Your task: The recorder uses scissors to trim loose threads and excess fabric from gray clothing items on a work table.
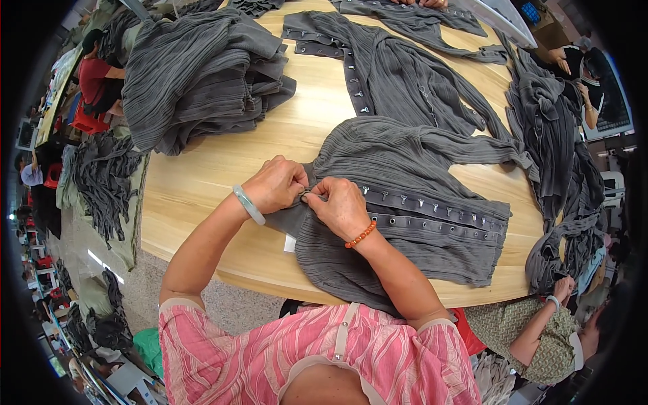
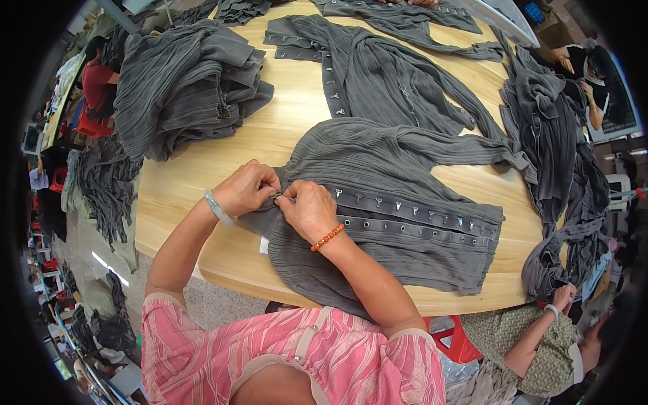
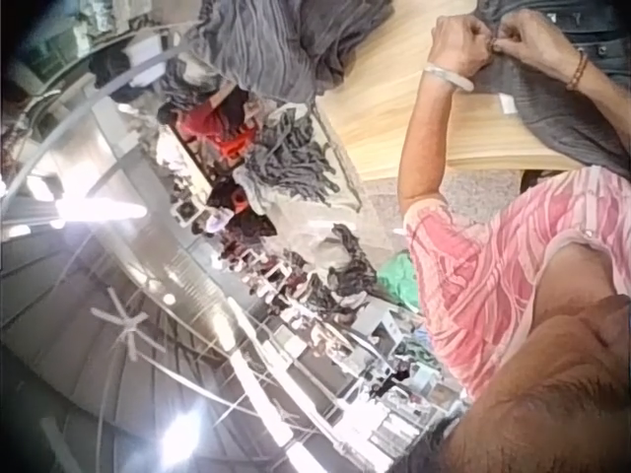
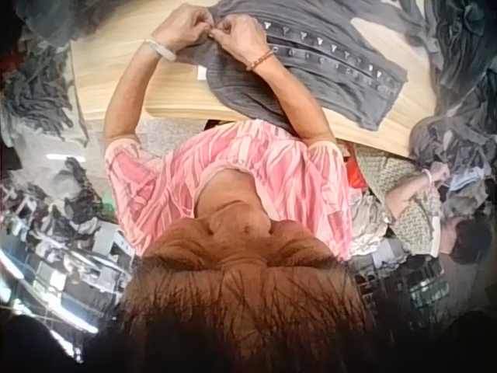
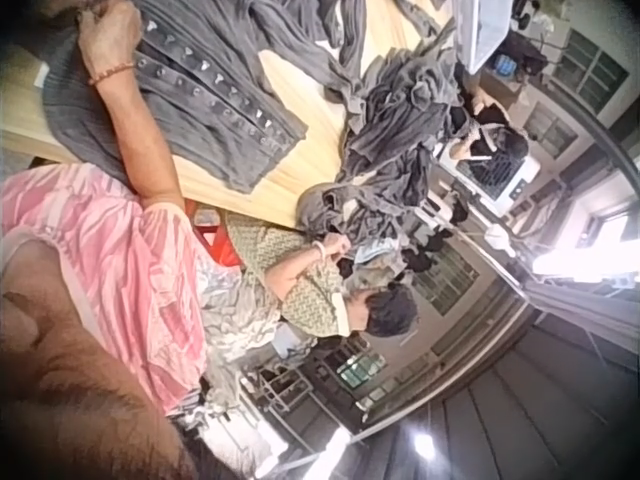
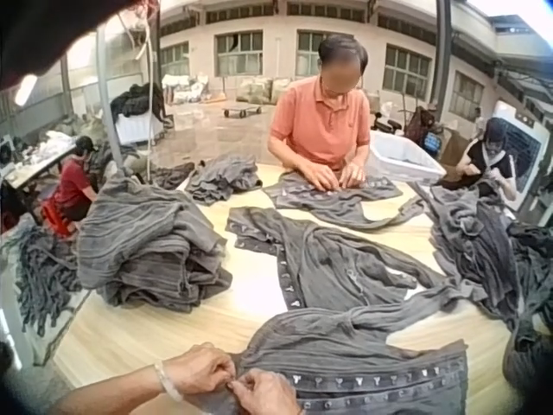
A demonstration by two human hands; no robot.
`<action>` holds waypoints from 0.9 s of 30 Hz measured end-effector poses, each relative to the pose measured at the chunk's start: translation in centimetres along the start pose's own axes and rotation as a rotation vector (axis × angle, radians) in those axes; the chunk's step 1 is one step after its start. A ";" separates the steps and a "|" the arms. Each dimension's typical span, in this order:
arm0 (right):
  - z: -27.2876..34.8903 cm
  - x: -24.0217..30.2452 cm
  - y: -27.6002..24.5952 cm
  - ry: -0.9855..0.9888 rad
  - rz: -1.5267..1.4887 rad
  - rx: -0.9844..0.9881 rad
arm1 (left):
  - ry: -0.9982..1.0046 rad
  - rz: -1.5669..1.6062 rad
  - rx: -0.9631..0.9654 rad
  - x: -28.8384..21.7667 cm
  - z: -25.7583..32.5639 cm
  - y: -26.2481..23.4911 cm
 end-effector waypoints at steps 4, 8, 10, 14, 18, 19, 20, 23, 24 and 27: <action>0.6 0.2 -0.4 -0.034 0.014 0.009 | -0.162 0.116 0.086 0.9 -0.1 0.4; 3.7 1.1 -2.8 -0.255 0.135 -0.128 | -0.131 0.064 -0.020 0.7 0.1 -0.6; 4.6 1.0 -3.9 -0.271 0.100 -0.160 | -0.032 -0.016 -0.120 0.2 0.6 -0.7; 4.1 0.3 -4.4 -0.248 0.071 -0.187 | 0.159 -0.024 -0.279 -3.4 1.0 -0.9; 3.2 -0.7 -3.4 -0.149 0.019 -0.092 | 0.297 -0.185 -0.281 -5.4 1.0 0.8; 3.0 -1.0 -3.0 -0.107 0.043 -0.051 | 0.300 -0.206 -0.262 -5.3 0.9 1.2; 3.0 -0.9 -3.0 -0.110 0.045 -0.050 | 0.299 -0.205 -0.264 -5.3 0.8 1.2; 2.8 -1.1 -3.2 -0.095 0.038 -0.099 | 0.199 -0.223 -0.155 -4.2 0.4 1.9; 2.8 -1.0 -3.3 -0.113 0.020 -0.134 | 0.172 -0.208 -0.132 -4.0 0.3 2.0; 2.7 -0.9 -3.5 -0.141 -0.008 -0.196 | 0.126 -0.165 -0.099 -3.5 0.3 2.1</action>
Point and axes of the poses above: each hand's wrist, its own z-axis away from the middle knuckle, its own y-axis out of the palm, x = y × z, the point moved 9 cm from there along -z, towards the middle knuckle, and after that the axes turned 15 degrees about -x, right-handed, at the moved point
